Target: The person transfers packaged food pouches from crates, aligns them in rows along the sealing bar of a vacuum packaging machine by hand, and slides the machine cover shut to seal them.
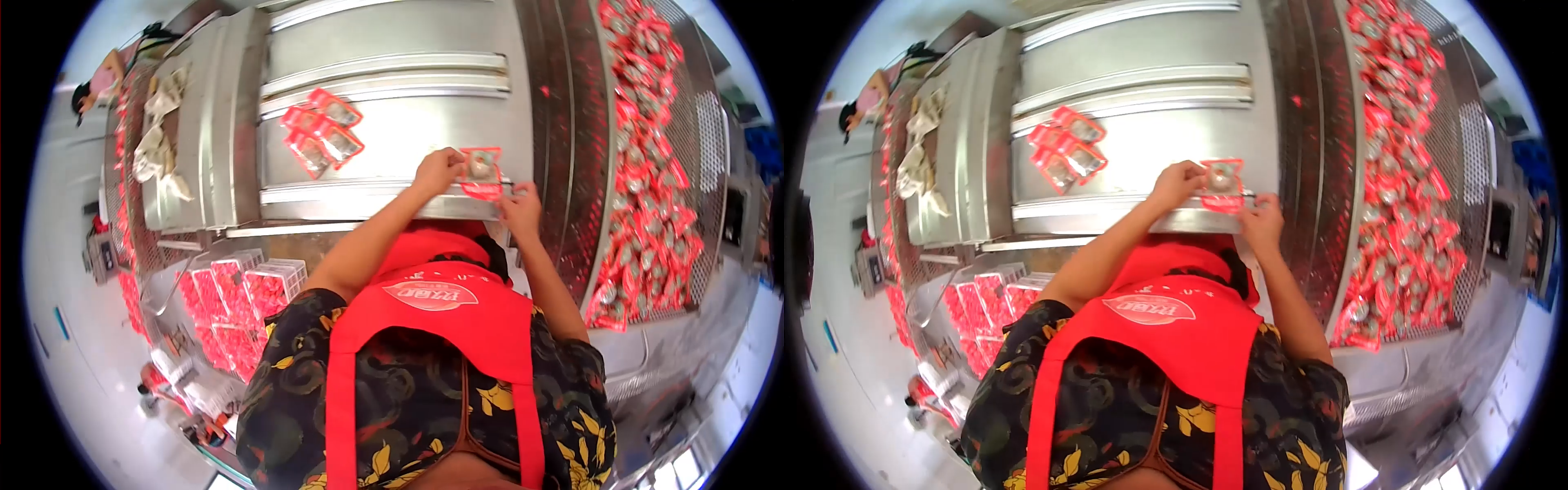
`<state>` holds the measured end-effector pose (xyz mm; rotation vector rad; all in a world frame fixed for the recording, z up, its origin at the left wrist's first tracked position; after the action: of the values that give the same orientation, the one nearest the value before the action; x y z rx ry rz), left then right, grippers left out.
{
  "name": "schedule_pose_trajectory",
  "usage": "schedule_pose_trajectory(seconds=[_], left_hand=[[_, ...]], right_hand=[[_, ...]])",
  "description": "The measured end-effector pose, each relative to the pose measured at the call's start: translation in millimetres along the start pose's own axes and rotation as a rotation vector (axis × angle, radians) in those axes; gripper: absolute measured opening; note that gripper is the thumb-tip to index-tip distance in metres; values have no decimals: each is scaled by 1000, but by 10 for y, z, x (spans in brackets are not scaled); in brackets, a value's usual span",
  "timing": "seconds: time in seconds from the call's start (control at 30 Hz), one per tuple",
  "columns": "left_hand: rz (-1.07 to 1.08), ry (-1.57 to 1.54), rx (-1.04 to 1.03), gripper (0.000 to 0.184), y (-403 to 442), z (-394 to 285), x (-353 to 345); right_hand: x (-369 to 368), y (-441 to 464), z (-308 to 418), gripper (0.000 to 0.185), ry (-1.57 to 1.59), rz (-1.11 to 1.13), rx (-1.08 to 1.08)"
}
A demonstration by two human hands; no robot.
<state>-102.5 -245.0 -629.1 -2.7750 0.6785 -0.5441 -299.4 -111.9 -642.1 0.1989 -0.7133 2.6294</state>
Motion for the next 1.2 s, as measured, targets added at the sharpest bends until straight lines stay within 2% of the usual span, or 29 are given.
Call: schedule_pose_trajectory(seconds=[0.03,0.07,0.13,0.2,0.23,0.3,0.33,0.37,0.4,0.43,0.47,0.5,0.57,0.6,0.67,0.7,0.77,0.83,0.87,0.9,0.93,0.97,1.0,1.07,1.1,1.13,1.2], left_hand=[[-135,74,-46,21,-54,-86,249],[-263,144,-89,25,-107,-163,464],[-613,381,-274,35,-344,-459,1127],[-768,651,-399,47,-465,-445,1745],[-790,648,-398,47,-515,-428,1897],[-924,596,-61,54,-667,-223,2409],[-849,456,31,61,-620,132,2527],[-795,418,185,55,-582,359,2617],[-796,337,134,41,-552,507,2674],[-772,307,-17,22,-560,393,2647],[-752,190,-55,17,-582,252,2570],[-737,142,-171,17,-618,76,2456],[-644,63,-295,16,-676,-72,2173],[-588,-8,-348,15,-733,-168,2035],[-463,-74,-370,15,-817,-230,1789],[-403,-21,-350,16,-830,-143,1678],[-308,51,-398,18,-940,-142,1577],[-201,267,-519,16,-1064,-309,1571],[-189,262,-517,16,-1099,-351,1638],[-170,265,-601,13,-1163,-435,1682],[-154,269,-684,11,-1229,-483,1709],[-277,211,-586,13,-1233,-377,1836],[-492,129,-530,16,-1311,-340,2026],[-570,-53,-140,22,-1176,-50,2224],[-489,-110,-51,25,-1048,85,2147],[-278,-176,115,29,-907,299,1973],[-37,-505,435,37,-828,582,1560]], right_hand=[[45,1,54,36,-219,17,9],[46,-27,124,36,-221,36,25],[112,-124,399,38,-506,-82,168],[75,-233,725,36,-599,-104,169],[38,-277,832,35,-687,-129,158],[-120,-260,911,27,-616,-110,351],[-247,-282,980,23,-596,-77,342],[-382,-301,1050,18,-575,-45,333],[-522,-289,1099,18,-561,-37,373],[-685,-262,1040,15,-456,48,368],[-835,-239,960,13,-360,132,348],[-1001,-187,876,11,-306,227,310],[-1356,-243,968,18,-218,413,9],[-1513,-223,950,28,-221,437,-76],[-1824,-174,826,41,1,563,-279],[-1921,-159,784,46,43,553,-394],[-2085,-130,768,35,95,582,-468],[-2143,-22,625,29,47,555,-445],[-2170,25,555,23,-10,552,-410],[-2194,3,541,12,45,550,-450],[-2184,0,550,12,46,548,-455],[-2161,10,571,12,13,549,-442],[-2136,33,573,11,-20,551,-430],[-2066,115,556,9,-29,544,-423],[-2028,114,533,8,-40,539,-416],[-2010,91,528,8,-41,538,-419],[-2002,67,562,8,1,546,-436]])
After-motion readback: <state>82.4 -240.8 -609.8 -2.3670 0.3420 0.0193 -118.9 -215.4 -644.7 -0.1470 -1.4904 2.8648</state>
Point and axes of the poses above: each hand's wrist, its own y-axis towards the middle knuckle, its own x-axis out of the back of the hand, z = x × y, the point moved 8 cm from there along y, towards the middle knuckle, and after that the axes turned 7 degrees about -y, right-handed, at the moved point
